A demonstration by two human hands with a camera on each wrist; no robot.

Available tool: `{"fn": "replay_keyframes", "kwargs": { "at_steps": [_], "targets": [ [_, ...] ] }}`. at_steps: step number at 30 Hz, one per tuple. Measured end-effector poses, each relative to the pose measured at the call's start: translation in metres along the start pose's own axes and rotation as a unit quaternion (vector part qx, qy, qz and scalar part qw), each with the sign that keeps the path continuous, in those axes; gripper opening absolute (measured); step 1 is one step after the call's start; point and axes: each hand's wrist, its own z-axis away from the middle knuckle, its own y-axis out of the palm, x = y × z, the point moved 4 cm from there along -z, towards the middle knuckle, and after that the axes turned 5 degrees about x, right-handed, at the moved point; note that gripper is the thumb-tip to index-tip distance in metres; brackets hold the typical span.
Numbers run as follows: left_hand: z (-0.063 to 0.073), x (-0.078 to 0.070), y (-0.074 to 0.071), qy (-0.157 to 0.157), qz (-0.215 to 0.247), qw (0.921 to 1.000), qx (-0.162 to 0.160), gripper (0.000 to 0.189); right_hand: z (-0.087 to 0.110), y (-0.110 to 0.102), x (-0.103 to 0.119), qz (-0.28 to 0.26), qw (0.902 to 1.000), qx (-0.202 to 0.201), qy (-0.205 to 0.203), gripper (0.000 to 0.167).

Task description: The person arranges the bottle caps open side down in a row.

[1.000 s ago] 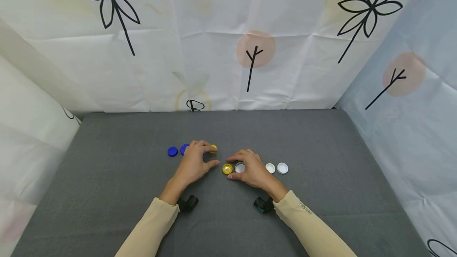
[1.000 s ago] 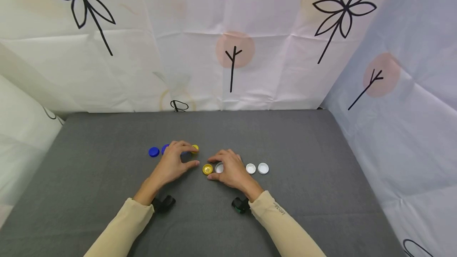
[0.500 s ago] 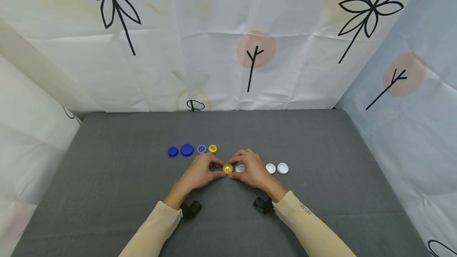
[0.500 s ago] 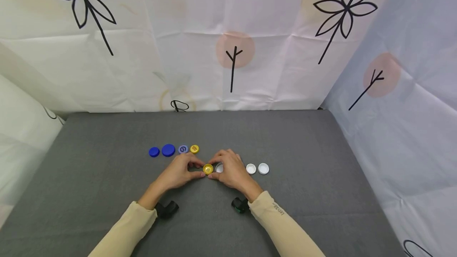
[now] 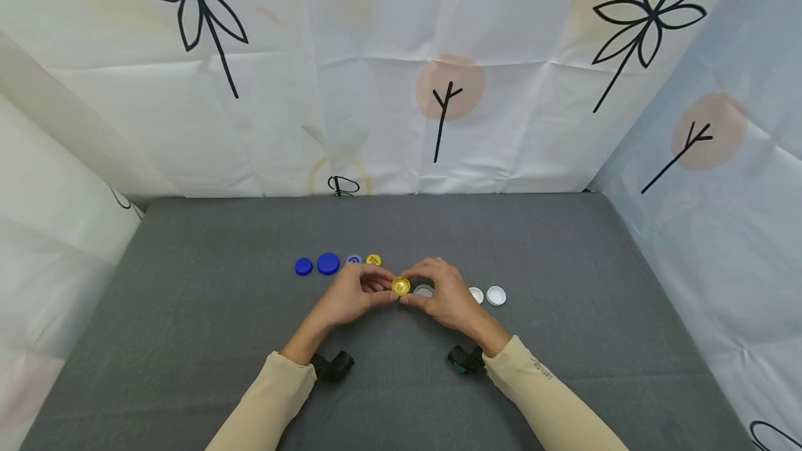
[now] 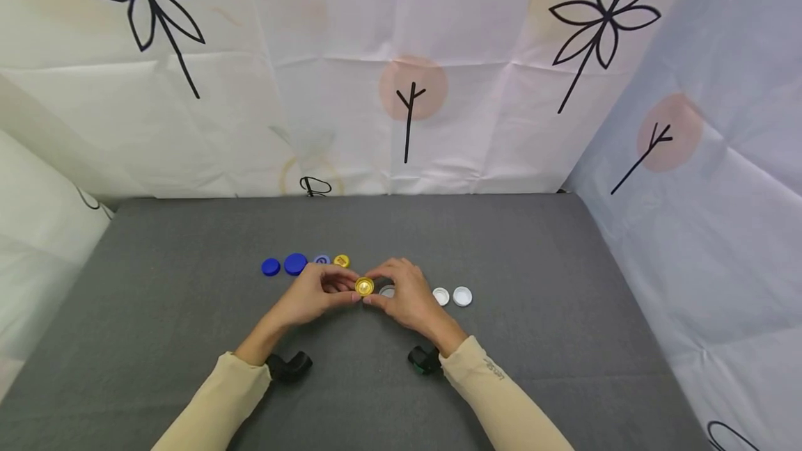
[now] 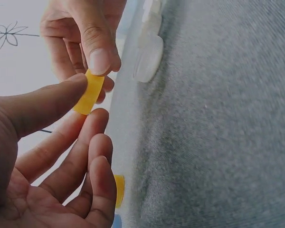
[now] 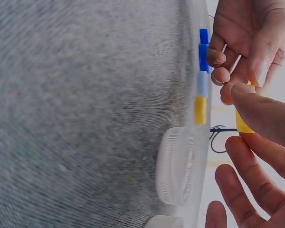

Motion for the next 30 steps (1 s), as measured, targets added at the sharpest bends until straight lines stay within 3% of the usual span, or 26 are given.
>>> {"fn": "replay_keyframes", "kwargs": {
  "at_steps": [4, 11, 20, 30],
  "targets": [
    [0.001, 0.0, 0.0, -0.002, 0.062, 0.9981, 0.006, 0.025, 0.002, -0.004, 0.004, -0.011, 0.9998, -0.014, -0.006, 0.034],
    [0.001, 0.001, -0.001, -0.044, 0.138, 0.9894, 0.006, 0.029, 0.004, -0.009, 0.008, -0.06, 0.9978, -0.028, -0.003, 0.033],
    [0.002, -0.006, -0.003, -0.044, 0.154, 0.9871, 0.003, 0.03, 0.005, -0.014, 0.002, -0.159, 0.9872, 0.001, 0.016, 0.031],
    [0.001, -0.013, -0.005, -0.011, 0.159, 0.9872, -0.013, 0.024, 0.002, -0.017, -0.003, -0.24, 0.9695, 0.01, 0.049, 0.023]
  ]
}}
